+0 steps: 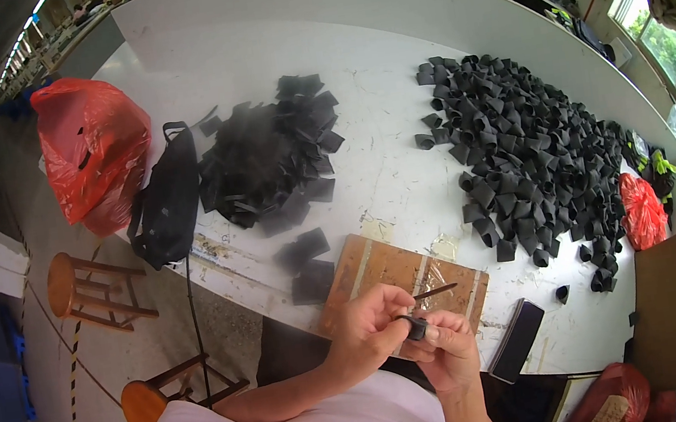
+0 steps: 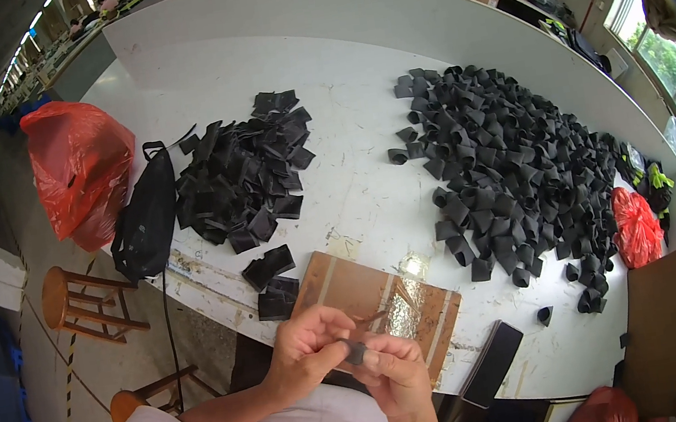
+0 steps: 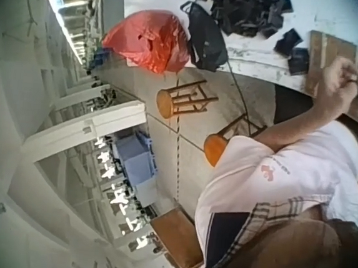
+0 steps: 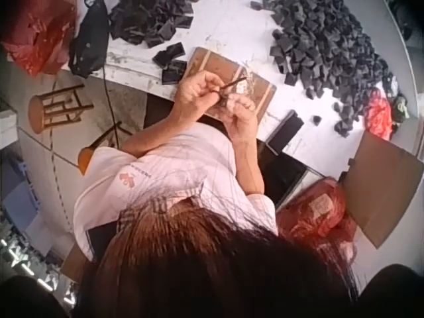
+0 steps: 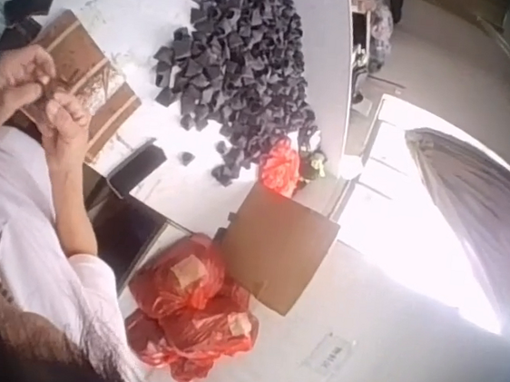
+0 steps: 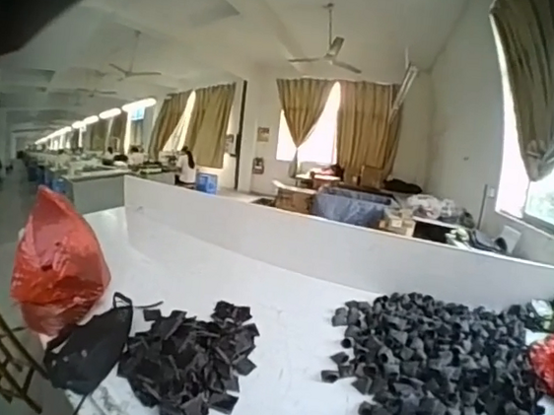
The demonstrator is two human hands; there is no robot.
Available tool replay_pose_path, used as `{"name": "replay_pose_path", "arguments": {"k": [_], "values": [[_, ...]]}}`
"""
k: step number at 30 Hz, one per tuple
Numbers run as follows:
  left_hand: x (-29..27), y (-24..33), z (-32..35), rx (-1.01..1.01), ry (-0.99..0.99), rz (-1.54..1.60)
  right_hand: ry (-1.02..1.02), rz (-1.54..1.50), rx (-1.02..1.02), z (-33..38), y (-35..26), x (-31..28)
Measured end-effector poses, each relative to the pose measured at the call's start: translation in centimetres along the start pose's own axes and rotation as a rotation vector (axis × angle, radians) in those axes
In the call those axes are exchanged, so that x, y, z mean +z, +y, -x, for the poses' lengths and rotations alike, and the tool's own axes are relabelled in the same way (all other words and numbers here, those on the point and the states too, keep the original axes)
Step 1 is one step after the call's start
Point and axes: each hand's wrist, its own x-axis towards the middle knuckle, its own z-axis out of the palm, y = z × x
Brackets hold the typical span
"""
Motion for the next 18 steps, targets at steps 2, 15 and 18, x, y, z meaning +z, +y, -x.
{"name": "replay_pose_path", "arguments": {"k": [2,15,18], "values": [[0.7,-0.6,0.0,0.421,0.252,-0.497,0.007,-0.098,0.03,0.0,-0.1,0.7],[1.6,2.5,-0.6,0.005,-0.029,0.033,0.046,0.289,-0.284,0.0,-2.5,4.3],[1.6,2.0,-0.8,0.119,0.064,0.044,0.088,0.381,-0.288,0.0,-2.6,4.2]]}}
